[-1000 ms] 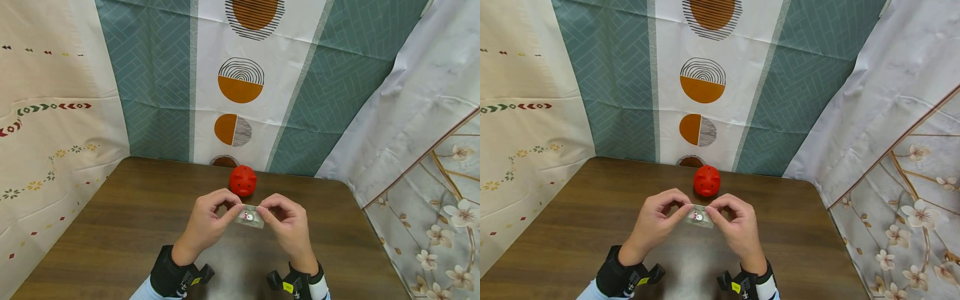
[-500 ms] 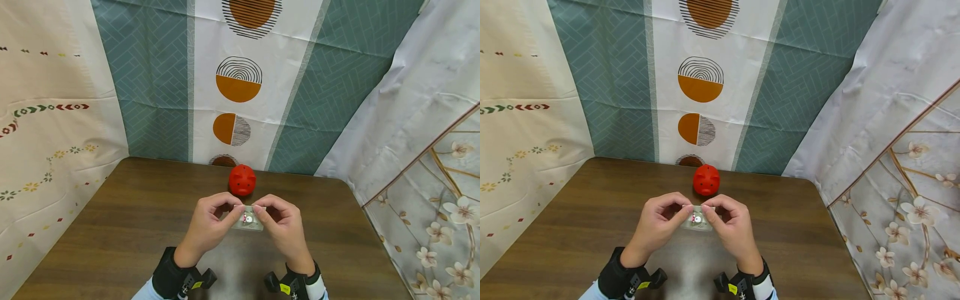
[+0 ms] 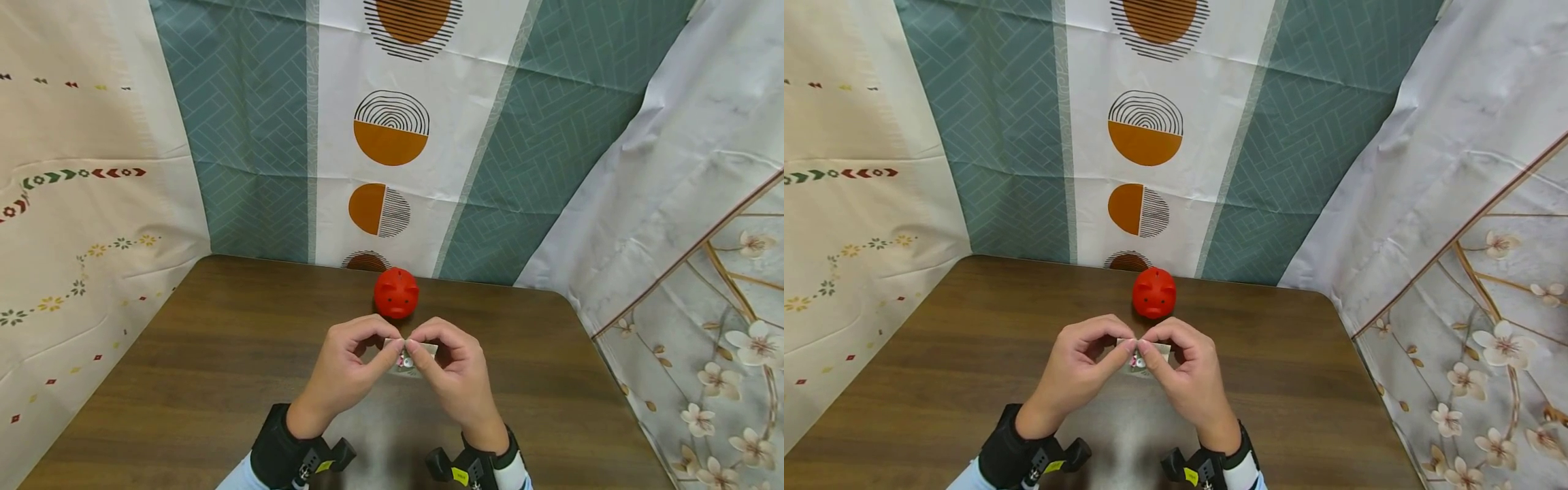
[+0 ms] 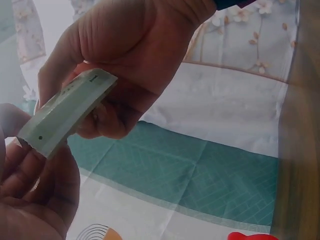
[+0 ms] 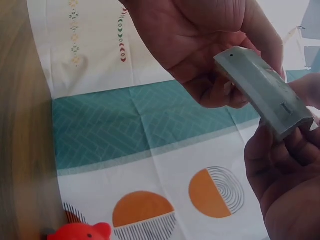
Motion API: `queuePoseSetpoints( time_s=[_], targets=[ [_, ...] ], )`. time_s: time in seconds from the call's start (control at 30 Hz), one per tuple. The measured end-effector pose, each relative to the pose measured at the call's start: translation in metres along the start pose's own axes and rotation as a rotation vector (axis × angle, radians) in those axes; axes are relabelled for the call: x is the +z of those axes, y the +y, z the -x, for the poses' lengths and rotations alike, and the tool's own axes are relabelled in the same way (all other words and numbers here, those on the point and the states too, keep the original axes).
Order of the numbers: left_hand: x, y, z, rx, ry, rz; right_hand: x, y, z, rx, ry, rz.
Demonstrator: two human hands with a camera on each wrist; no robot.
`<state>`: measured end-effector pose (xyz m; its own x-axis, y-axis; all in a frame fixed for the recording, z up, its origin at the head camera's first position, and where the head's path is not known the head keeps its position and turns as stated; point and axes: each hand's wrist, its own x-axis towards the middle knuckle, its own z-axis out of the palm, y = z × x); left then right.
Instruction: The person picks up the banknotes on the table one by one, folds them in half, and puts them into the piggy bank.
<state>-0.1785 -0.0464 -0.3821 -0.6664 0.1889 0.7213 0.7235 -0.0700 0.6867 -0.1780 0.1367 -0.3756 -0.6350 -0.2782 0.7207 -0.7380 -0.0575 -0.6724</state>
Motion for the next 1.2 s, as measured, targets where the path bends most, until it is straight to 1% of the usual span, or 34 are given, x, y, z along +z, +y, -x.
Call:
queuePoseSetpoints(
  time_s=[0.1,0.2,0.43,0.57,0.8,0.97,1.2],
  targets=[
    [0.000,-0.001,0.000,0.033,-0.004,0.012,0.000,-0.001,0.000,-0.009,-0.023,0.011],
    [0.000,-0.001,0.000,0.065,-0.002,0.025,-0.001,-0.002,-0.001,-0.014,-0.021,0.013],
    [0.001,-0.003,-0.001,0.095,0.026,0.049,-0.004,-0.002,-0.001,-0.011,0.008,-0.028],
    [0.001,-0.003,0.000,0.080,0.017,0.052,-0.006,-0.002,0.000,-0.010,0.026,-0.045],
    [-0.002,0.000,0.000,0.034,0.032,0.065,-0.008,-0.005,0.002,0.051,0.051,-0.023],
    [-0.003,0.000,0.000,0.020,0.023,0.067,-0.010,-0.006,0.001,0.047,0.056,-0.036],
    [-0.004,0.001,0.001,0.001,0.047,0.047,-0.011,-0.005,0.002,0.073,0.075,-0.003]
  ],
)
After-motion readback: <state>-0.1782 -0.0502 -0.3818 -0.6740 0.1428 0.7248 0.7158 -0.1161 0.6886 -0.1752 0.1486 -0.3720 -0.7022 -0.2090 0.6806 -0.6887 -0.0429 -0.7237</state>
